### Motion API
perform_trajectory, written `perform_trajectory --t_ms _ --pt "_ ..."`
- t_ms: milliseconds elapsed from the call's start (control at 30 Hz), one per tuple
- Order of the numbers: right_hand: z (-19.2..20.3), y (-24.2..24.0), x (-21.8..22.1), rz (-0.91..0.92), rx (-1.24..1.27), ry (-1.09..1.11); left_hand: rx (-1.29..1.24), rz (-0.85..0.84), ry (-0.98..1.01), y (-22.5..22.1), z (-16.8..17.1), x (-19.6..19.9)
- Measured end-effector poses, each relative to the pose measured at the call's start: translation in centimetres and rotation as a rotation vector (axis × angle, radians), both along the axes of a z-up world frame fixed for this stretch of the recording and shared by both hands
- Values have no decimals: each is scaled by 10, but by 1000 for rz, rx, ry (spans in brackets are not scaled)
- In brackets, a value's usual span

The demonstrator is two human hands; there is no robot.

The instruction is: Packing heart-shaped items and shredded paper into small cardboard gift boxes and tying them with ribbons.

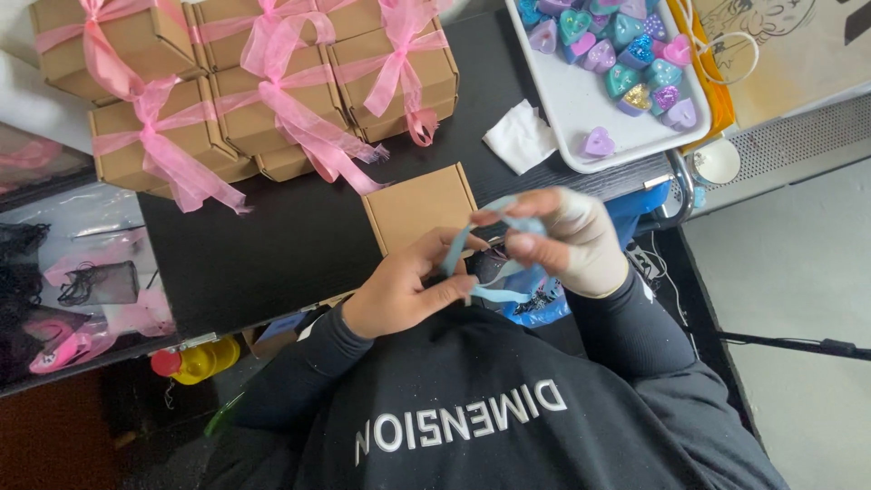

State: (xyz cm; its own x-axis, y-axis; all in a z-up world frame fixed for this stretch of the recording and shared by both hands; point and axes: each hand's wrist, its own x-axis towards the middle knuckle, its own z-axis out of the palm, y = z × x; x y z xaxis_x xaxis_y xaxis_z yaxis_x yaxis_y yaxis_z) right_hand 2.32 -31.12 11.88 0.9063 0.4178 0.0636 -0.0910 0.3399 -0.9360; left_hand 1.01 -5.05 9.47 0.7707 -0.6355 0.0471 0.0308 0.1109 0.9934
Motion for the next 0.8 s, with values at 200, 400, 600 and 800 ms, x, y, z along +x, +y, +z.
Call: perform_trajectory --t_ms 200,400,600,800 --pt "-7 -35 21 -311 222 11 245 292 -156 48 10 -2" --pt "-47 -105 29 -523 117 -17 272 454 -62 111 14 -19" --pt "-3 -95 27 -324 -840 55 160 586 -114 137 23 -25" --pt "62 -29 24 164 -1393 -287 531 404 -646 98 56 -16"
